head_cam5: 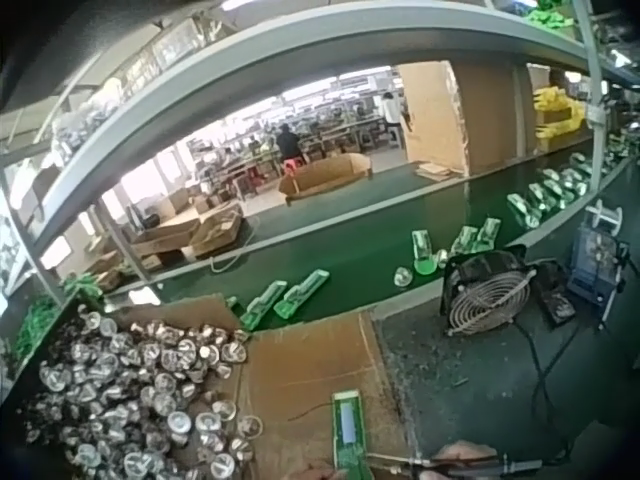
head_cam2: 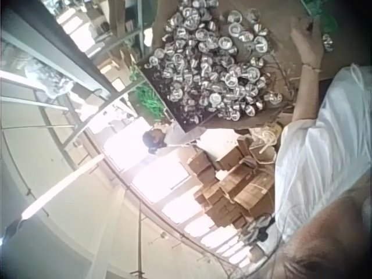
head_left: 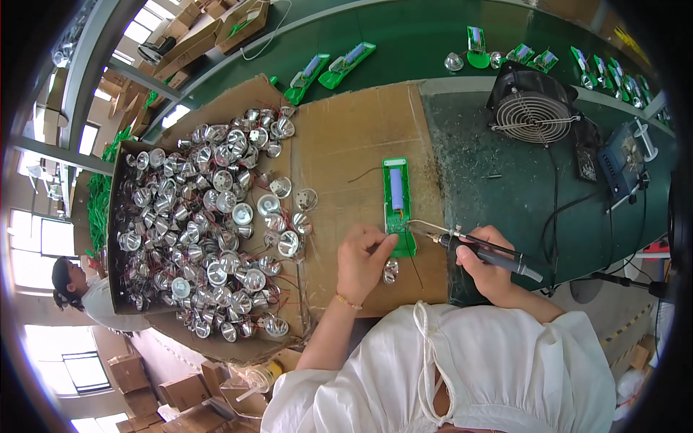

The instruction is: Soldering electrical wires and components onto a green plastic circuit board housing at an assembly line station.

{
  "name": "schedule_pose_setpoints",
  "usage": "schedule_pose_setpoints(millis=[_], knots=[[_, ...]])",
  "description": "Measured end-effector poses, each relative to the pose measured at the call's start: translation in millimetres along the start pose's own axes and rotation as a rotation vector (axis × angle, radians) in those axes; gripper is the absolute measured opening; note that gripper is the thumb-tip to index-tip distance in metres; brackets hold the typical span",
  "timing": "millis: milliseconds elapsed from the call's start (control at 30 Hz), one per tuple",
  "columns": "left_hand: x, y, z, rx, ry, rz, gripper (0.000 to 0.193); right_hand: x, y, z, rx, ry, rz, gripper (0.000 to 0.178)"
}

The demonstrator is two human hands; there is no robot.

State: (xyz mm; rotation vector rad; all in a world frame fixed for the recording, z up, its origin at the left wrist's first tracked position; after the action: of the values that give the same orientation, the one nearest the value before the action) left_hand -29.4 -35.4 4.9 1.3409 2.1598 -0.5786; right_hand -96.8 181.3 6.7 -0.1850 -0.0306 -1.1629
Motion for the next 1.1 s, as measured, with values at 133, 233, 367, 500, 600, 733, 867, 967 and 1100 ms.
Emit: schedule_pose_setpoints(millis=[133, 233, 367, 500, 600, 733, 867, 967, 1100], knots=[[-2, 1, -3, 0.010, 0.020, -0.030, 0.015, 3, -1, -1, -0.011, -0.002, 0.017, 0.016], [1, -8, -6, 0.006, -0.059, 0.066, 0.016, 7, -5, -3, 0.013, -0.005, 0.018, 0.015], [5, -17, 3, -0.006, -0.099, 0.174, 0.016, 8, -10, -3, -0.035, -0.003, 0.006, 0.015], [10, -19, 6, -0.033, -0.078, 0.248, 0.016, 12, -8, -6, -0.007, -0.056, 0.024, 0.015], [14, -21, 7, -0.023, -0.069, 0.297, 0.016, 14, -10, -7, 0.000, -0.064, 0.033, 0.015], [15, -24, 8, -0.036, -0.069, 0.334, 0.014, 15, -10, -11, 0.023, -0.057, 0.015, 0.014], [15, -27, 8, -0.064, -0.080, 0.364, 0.013, 18, -11, -11, 0.088, -0.021, 0.068, 0.011], [17, -28, 9, -0.068, -0.069, 0.390, 0.013, 21, -15, -10, 0.094, -0.027, 0.060, 0.012], [17, -28, 11, -0.044, -0.030, 0.374, 0.014, 23, -18, -1, 0.084, -0.023, 0.039, 0.013]])
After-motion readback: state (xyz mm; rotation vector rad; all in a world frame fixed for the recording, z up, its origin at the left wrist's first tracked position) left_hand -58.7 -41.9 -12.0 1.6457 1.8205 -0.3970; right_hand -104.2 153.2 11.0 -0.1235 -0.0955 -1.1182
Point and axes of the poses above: each hand's wrist, its own y-axis away from the middle knuckle, its own x-axis out of the palm, z = x × y, the point moved 9 cm from there along -y, towards the middle knuckle, and after that the axes turned 9 degrees about -y, right-handed, at the moved point
